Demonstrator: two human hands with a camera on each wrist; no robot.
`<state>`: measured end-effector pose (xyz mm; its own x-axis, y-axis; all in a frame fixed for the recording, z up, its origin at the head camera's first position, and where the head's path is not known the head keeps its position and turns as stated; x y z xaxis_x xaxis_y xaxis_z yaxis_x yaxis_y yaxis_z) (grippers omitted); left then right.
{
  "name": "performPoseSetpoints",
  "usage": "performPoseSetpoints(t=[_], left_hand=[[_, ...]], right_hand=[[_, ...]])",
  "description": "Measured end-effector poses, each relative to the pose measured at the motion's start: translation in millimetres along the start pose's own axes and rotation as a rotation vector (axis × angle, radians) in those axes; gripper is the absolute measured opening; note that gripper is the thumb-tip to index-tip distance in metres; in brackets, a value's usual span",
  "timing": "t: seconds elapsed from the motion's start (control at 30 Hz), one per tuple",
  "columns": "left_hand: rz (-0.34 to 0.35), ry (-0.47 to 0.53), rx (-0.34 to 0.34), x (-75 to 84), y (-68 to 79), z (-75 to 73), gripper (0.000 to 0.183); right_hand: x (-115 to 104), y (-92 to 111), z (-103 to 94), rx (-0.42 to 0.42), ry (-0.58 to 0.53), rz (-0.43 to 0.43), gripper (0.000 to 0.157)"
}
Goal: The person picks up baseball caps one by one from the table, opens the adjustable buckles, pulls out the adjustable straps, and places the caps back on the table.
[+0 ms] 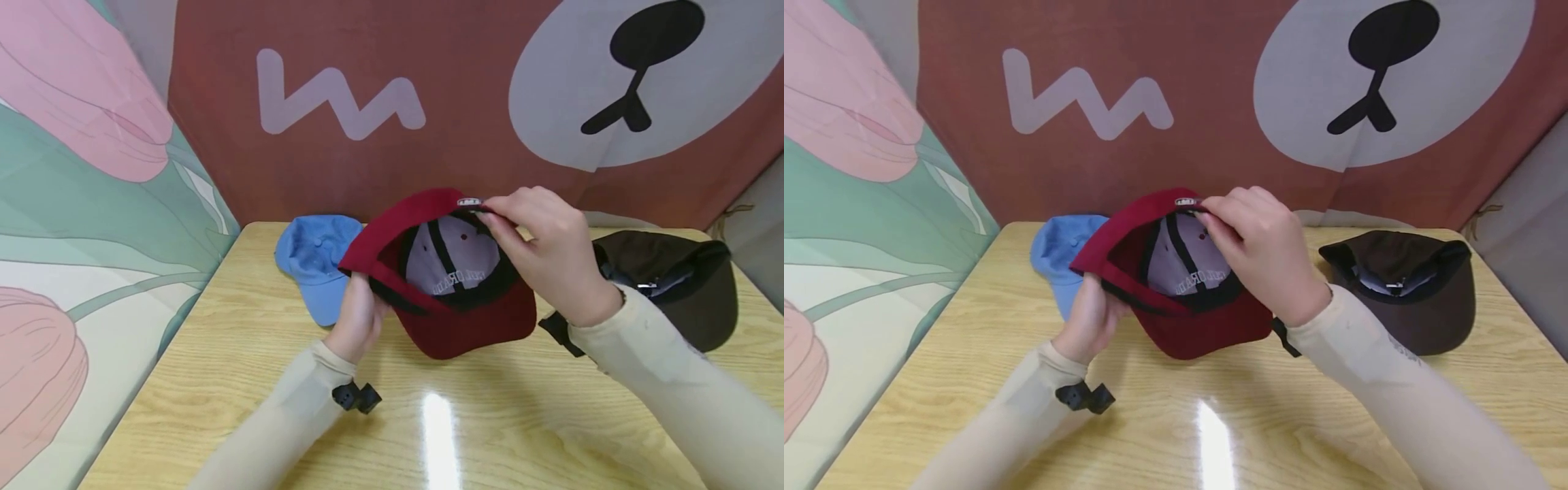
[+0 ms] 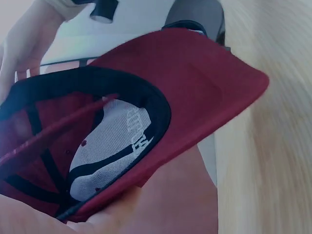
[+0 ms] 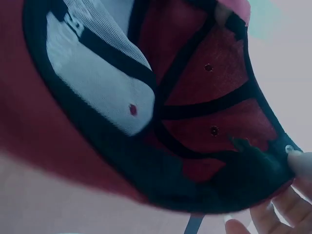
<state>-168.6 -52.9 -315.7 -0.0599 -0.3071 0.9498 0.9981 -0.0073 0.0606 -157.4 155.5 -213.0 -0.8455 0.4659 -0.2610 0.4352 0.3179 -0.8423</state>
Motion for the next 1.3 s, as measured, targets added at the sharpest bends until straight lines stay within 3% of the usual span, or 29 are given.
performPoseSetpoints(t=[0.13, 0.4, 0.77, 0.87, 1.0, 1.17, 1.3], left_hand=[[-0.03, 0.084, 0.003, 3.6, 0.3, -3.1, 0.042], [-0.095, 0.19, 0.079, 12.5, 0.3, -8.6, 0.039], [-0.099, 0.228, 0.054, 18.5, 1.6, -9.2, 0.043], [-0.093, 0.264, 0.036, 20.6, 2.4, -9.6, 0.041], [-0.093, 0.297, 0.035, 23.6, 4.9, -11.1, 0.037], [-0.097, 0.284, 0.058, 26.6, 9.0, -11.1, 0.036], [-0.08, 0.294, 0.064, 28.2, 10.3, -11.2, 0.036]], right_hand=[[1.2, 5.7, 4.3, -0.056, -0.025, -0.053, 0.023], [9.2, 20.8, 12.7, -0.151, -0.043, -0.151, 0.033], [17.5, 37.8, 16.2, -0.189, 0.028, -0.204, 0.042], [21.7, 44.0, 13.9, -0.203, 0.026, -0.176, 0.025], [28.3, 54.5, 11.7, -0.164, -0.013, -0.132, 0.041], [35.0, 66.7, 12.5, -0.072, -0.085, -0.136, 0.038], [38.4, 74.9, 12.1, -0.077, -0.101, -0.12, 0.042]])
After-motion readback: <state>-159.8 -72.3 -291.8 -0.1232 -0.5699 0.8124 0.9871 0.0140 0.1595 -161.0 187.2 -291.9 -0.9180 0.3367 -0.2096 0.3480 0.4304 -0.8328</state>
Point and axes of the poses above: each hand's wrist, its own y-axis away from the middle knuckle, its own z-axis out of the palm, x = y × z, the point moved 2 cm from there along -y, towards the middle knuckle, and after that the axes turned 10 degrees about -y, right-handed, at the moved point
